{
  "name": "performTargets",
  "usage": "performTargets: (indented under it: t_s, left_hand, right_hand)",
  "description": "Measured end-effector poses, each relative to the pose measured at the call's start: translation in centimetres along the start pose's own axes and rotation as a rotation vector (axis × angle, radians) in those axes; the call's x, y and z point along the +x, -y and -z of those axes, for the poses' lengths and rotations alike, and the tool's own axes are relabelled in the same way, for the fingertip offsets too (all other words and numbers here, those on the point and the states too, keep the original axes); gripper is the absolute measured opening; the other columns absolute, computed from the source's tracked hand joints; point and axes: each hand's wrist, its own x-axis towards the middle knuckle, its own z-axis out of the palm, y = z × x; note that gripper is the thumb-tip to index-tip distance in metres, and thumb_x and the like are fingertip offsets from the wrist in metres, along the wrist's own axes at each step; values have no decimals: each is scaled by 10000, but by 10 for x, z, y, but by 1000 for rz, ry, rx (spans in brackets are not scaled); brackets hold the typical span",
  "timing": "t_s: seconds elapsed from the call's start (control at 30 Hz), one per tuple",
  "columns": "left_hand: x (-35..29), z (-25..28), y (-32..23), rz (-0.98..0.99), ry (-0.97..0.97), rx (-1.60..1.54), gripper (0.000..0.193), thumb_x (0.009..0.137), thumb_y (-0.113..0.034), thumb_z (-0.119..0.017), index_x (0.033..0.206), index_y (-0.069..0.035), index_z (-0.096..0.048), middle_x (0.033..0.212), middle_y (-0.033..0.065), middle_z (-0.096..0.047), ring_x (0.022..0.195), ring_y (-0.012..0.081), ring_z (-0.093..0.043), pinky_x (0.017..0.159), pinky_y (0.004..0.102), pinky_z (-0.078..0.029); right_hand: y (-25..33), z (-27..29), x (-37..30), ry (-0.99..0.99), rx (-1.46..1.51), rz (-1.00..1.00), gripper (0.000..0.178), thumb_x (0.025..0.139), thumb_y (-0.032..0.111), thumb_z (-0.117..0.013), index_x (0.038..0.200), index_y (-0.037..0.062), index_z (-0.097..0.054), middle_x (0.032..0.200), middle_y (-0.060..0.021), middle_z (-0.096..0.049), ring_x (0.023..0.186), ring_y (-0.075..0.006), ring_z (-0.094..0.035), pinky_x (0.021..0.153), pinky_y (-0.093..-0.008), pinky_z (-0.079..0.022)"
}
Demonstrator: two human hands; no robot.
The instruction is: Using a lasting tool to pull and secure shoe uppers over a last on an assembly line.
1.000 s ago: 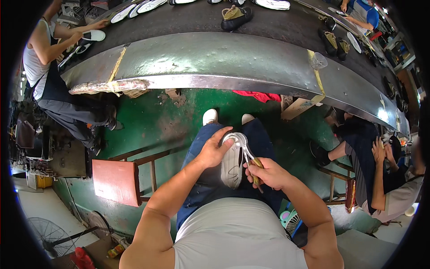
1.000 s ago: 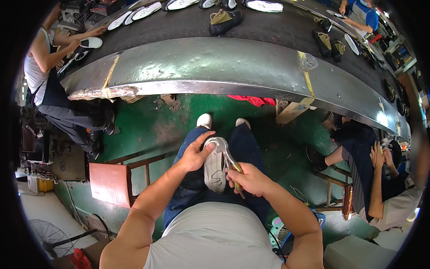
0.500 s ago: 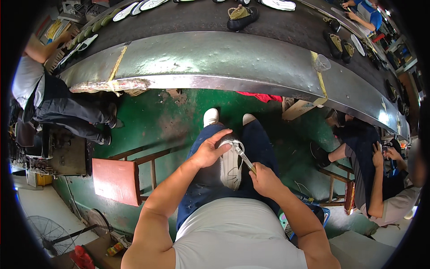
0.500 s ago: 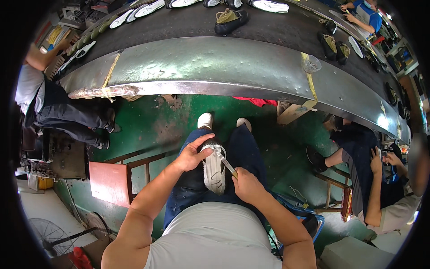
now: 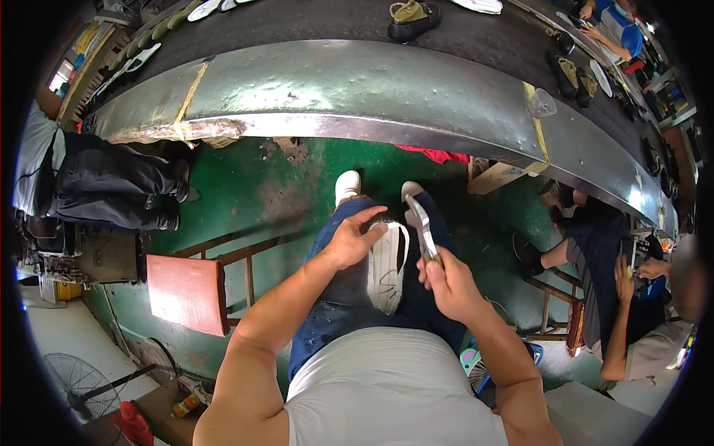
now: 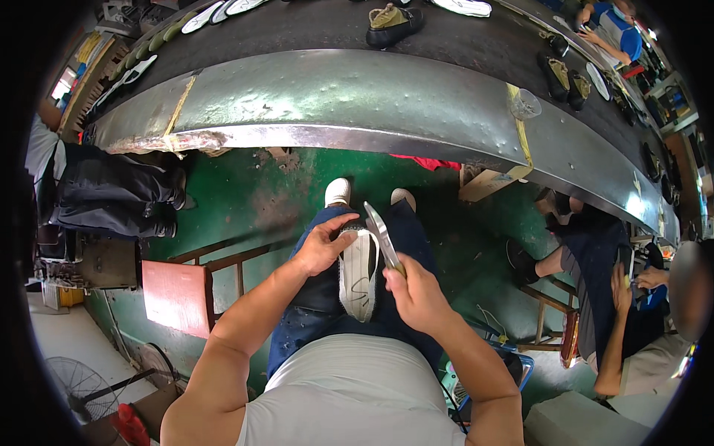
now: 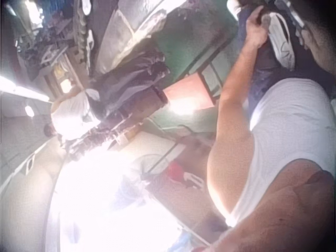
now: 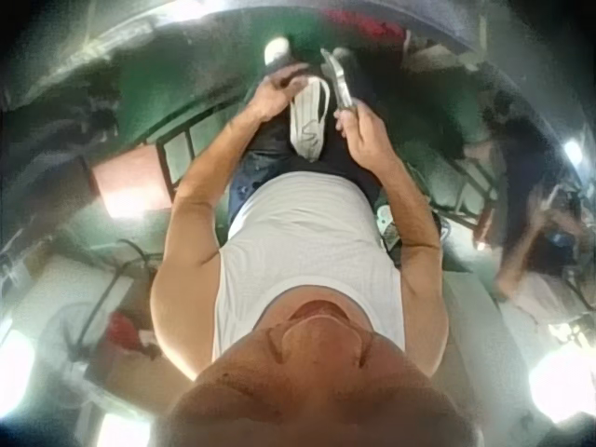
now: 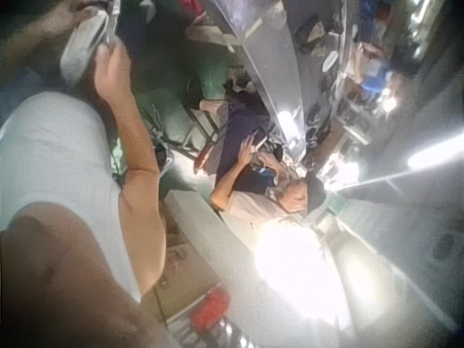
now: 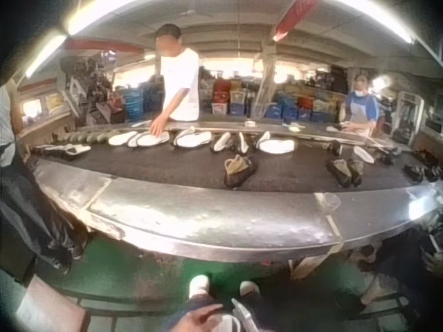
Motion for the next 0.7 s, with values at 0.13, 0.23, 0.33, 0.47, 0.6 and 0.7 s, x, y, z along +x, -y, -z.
performTargets:
  t_s: [0.13,0.23,0.33,0.47,0.6,0.7]
  left_hand:
    - [2,9,-6,70,138,35,528,960,-94,-647,1461,-77,-481,1160,21,-648,984,86,-601,881,254,-508]
    - [-4,13,-25,171,252,16,641,922,-67,-633,1518,-78,-397,1262,40,-612,1052,111,-596,914,270,-500]
    - [3,25,8,-1,269,136,732,865,-47,-593,1548,-64,-330,1369,120,-560,1173,201,-576,967,300,-478]
    - [-9,0,29,-88,98,412,770,787,-36,-528,1534,-23,-339,1368,246,-568,1258,341,-564,1054,334,-425]
    - [-32,-29,18,99,52,131,744,777,45,-494,1512,-25,-399,1311,224,-616,1238,292,-586,1067,322,-419]
    - [-42,-32,28,131,63,19,807,773,71,-478,1556,-60,-335,1346,187,-601,1238,254,-580,1060,316,-423]
  right_hand:
    - [-18,-4,38,-40,-318,100,324,1017,265,-537,1084,-51,-573,830,-244,-657,768,-492,-621,726,-514,-500]
    - [-16,11,36,192,-326,-133,337,1009,293,-557,1004,-44,-578,818,-236,-661,808,-457,-647,718,-494,-506]
    - [-26,2,29,-181,-204,41,474,929,416,-677,1017,-38,-575,818,-180,-672,772,-356,-685,716,-412,-531]
    - [-49,-21,32,-194,-221,-104,646,809,487,-774,1046,-79,-571,874,-225,-683,836,-352,-701,759,-401,-545]
    - [-76,-38,20,-157,-72,-258,510,823,339,-746,1050,-82,-569,902,-221,-693,880,-352,-702,788,-402,-548]
    - [-80,-39,12,-165,-31,-277,395,799,184,-702,1057,-76,-552,894,-193,-690,870,-327,-700,782,-380,-553]
